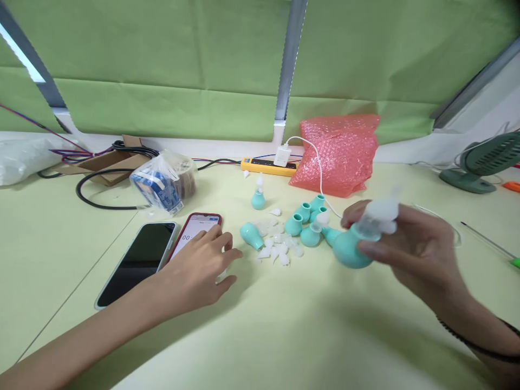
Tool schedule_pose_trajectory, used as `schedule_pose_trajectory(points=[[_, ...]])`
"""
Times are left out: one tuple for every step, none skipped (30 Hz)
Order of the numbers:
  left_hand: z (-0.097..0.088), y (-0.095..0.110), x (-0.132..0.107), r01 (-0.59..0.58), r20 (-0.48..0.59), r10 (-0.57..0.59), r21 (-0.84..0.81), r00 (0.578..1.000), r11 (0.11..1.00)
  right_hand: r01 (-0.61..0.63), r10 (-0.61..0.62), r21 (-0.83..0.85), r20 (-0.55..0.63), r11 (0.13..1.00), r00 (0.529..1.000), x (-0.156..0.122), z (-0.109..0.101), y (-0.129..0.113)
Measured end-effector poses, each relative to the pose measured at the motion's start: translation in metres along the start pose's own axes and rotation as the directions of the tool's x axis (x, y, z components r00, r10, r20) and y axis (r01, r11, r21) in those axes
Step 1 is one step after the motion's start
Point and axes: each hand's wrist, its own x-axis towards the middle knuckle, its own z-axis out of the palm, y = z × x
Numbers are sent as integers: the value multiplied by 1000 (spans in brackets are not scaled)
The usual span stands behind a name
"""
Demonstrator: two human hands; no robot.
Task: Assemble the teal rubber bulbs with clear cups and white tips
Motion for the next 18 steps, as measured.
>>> schedule_pose_trajectory(points=[[2, 0, 0, -5, 16, 4, 66, 1000, 998, 22, -25, -35, -65, 999, 998, 4, -7, -1], [4, 0, 0, -11, 30, 8, 117, 1000, 993, 37, -46, -71, -121, 997, 992, 8, -14, -1], [6, 1, 0, -17, 43, 11, 155, 999, 988, 44, -65, -122, -169, 992, 984, 12, -20, 0], [8, 1, -1, -23, 54, 13, 181, 998, 983, 80, -120, -181, -223, 980, 967, 17, -27, 3], [9, 2, -1, -27, 61, 15, 198, 998, 980, 77, -137, -240, -241, 968, 961, 23, -35, 8], [11, 2, -1, -30, 64, 17, 208, 998, 978, 67, -145, -300, -247, 952, 958, 28, -42, 15], [11, 3, -1, -30, 64, 16, 215, 998, 976, 61, -172, -369, -274, 927, 946, 33, -48, 23], [12, 3, -1, -26, 65, 12, 222, 998, 975, 44, -202, -451, -307, 891, 930, 38, -55, 32], [12, 4, -1, -21, 70, 5, 228, 998, 973, -8, -196, -518, -336, 855, 921, 43, -61, 42], [12, 4, -1, -13, 77, -6, 234, 997, 972, -65, -150, -546, -340, 835, 928, 47, -66, 52], [12, 5, -1, -4, 89, -18, 238, 996, 971, -121, -96, -563, -341, 817, 935, 50, -70, 62], [12, 5, -1, 4, 100, -29, 243, 995, 970, -161, -52, -595, -325, 787, 944, 53, -74, 71], [12, 5, -1, 10, 110, -38, 248, 993, 969, -190, -18, -634, -305, 749, 952, 55, -76, 79], [13, 5, -1, 13, 118, -44, 249, 992, 968, -208, 11, -664, -288, 718, 958, 56, -77, 87], [14, 5, -1, 12, 122, -44, 247, 992, 969, -217, 31, -685, -272, 696, 962, 57, -78, 93], [15, 4, -1, 10, 122, -40, 243, 992, 970, -222, 52, -703, -255, 676, 966, 58, -78, 99], [16, 4, -1, 3, 119, -32, 237, 992, 971, -224, 75, -716, -234, 661, 969, 58, -78, 103], [18, 4, 0, -5, 115, -22, 232, 993, 973, -224, 98, -728, -212, 648, 972, 58, -78, 107]])
